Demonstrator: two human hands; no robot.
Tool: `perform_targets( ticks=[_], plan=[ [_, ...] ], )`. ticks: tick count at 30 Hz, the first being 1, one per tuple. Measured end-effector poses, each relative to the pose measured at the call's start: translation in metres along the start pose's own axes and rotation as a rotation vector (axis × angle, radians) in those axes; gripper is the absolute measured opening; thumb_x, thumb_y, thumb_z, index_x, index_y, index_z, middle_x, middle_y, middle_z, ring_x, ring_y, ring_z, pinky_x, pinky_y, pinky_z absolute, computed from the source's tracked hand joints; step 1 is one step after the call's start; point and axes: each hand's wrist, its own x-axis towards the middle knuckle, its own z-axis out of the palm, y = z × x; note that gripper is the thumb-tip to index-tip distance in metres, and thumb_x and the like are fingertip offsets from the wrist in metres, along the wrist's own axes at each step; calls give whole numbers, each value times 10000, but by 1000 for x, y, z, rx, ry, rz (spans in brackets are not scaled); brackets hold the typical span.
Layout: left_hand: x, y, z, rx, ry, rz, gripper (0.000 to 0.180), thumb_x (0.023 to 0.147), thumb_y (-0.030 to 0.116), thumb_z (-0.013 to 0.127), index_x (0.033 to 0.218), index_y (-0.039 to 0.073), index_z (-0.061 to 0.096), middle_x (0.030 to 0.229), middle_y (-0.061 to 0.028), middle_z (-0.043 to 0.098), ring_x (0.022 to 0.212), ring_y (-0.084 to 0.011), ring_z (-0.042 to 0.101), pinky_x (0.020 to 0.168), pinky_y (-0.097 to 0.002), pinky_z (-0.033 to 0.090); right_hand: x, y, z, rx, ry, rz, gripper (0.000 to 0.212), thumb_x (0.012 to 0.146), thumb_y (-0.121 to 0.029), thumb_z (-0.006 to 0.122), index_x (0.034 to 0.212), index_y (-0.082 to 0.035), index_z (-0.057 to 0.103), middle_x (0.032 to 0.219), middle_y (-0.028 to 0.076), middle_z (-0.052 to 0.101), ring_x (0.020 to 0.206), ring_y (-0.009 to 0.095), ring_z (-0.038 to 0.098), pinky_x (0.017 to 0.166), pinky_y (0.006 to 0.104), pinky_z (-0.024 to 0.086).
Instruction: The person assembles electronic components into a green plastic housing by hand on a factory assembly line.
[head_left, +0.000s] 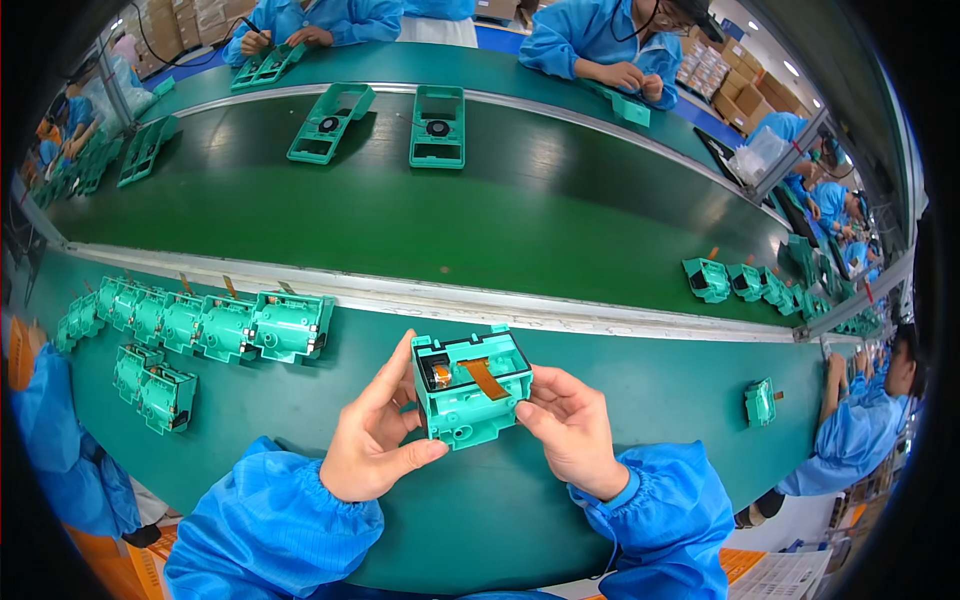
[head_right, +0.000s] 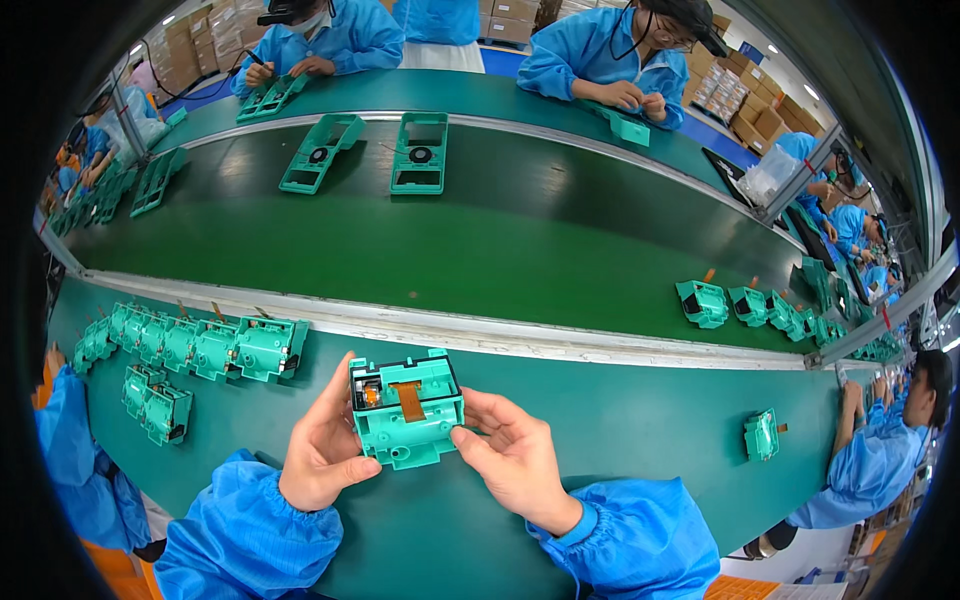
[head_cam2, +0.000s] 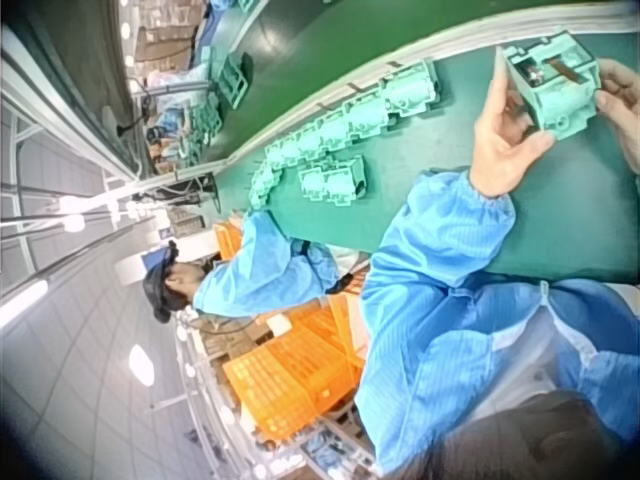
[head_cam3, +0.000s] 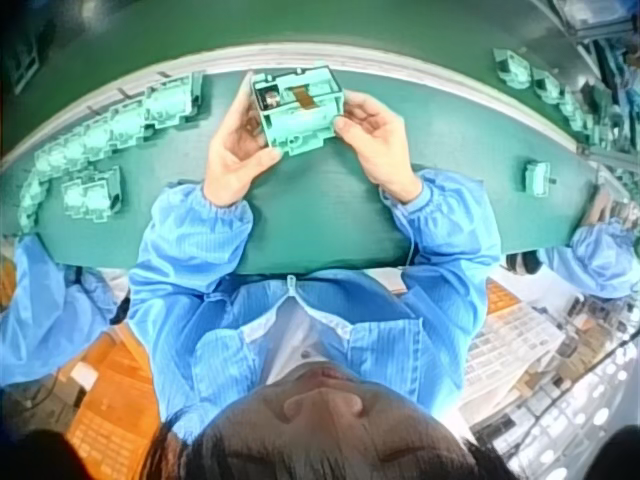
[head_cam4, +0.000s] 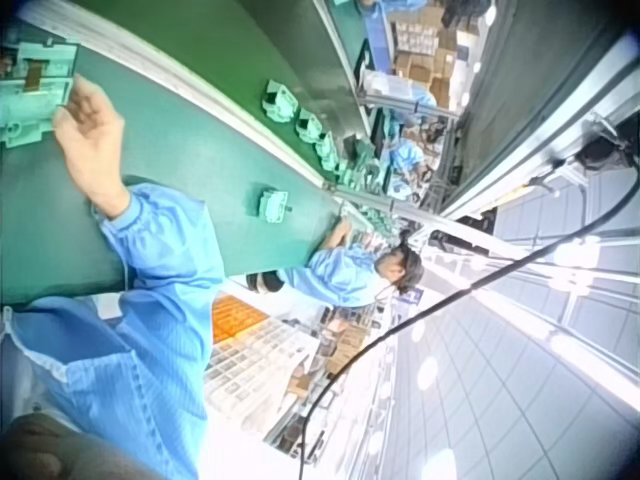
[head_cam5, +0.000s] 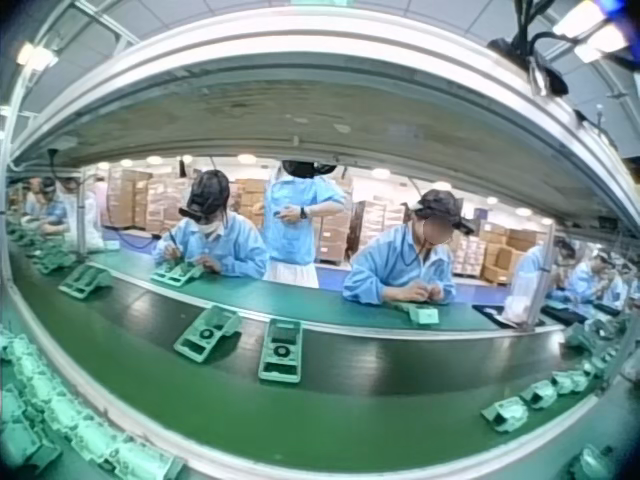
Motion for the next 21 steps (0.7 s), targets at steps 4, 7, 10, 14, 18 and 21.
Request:
perform_targets(
  ticks=[4, 7, 10, 14, 18, 21],
  plan=[
    [-1, -2, -2, 34, -5, 8, 841, 725, -46, 628, 1372, 22, 96, 1290, -95, 315, 1111, -204, 380, 924, -395, 369, 1, 2, 0, 10, -13, -19, 375, 815, 58, 496, 1182, 68, 422, 1144, 155, 508, 1076, 223, 482, 906, 337, 407],
    [-2, -1, -1, 48, -5, 18, 841, 726, -47, 626, 1371, 19, 92, 1289, -99, 316, 1110, -205, 381, 921, -396, 373, 0, 5, 1, 45, -10, -30, 373, 814, 59, 493, 1181, 61, 428, 1138, 151, 512, 1071, 219, 481, 907, 336, 405],
    [-2, -1, 0, 44, -2, 22, 838, 729, -50, 622, 1370, 14, 85, 1278, -104, 331, 1115, -207, 382, 923, -398, 373, -1, 7, 1, 69, 5, -42, 364, 814, 62, 494, 1174, 56, 438, 1131, 148, 515, 1069, 214, 479, 907, 335, 404],
    [-3, -4, 2, 48, -8, 63, 842, 735, -44, 622, 1366, 0, 66, 1263, -114, 352, 1133, -215, 379, 928, -402, 369, -2, 8, -2, 60, -2, -80, 352, 815, 68, 491, 1164, 58, 447, 1130, 148, 516, 1072, 212, 477, 910, 333, 402],
    [-4, -3, 4, 54, 0, 89, 849, 735, -37, 627, 1362, -9, 55, 1263, -117, 353, 1142, -221, 378, 931, -403, 368, -1, 9, 0, 125, -6, -101, 346, 816, 68, 490, 1159, 60, 450, 1131, 149, 518, 1069, 211, 481, 913, 331, 401],
    [-4, -4, 3, 51, -3, 91, 853, 734, -36, 629, 1360, -14, 50, 1265, -120, 353, 1146, -222, 378, 934, -403, 366, -1, 11, -1, 138, 2, -57, 343, 818, 60, 492, 1159, 53, 452, 1130, 149, 520, 1068, 211, 485, 913, 334, 404]
  ],
)
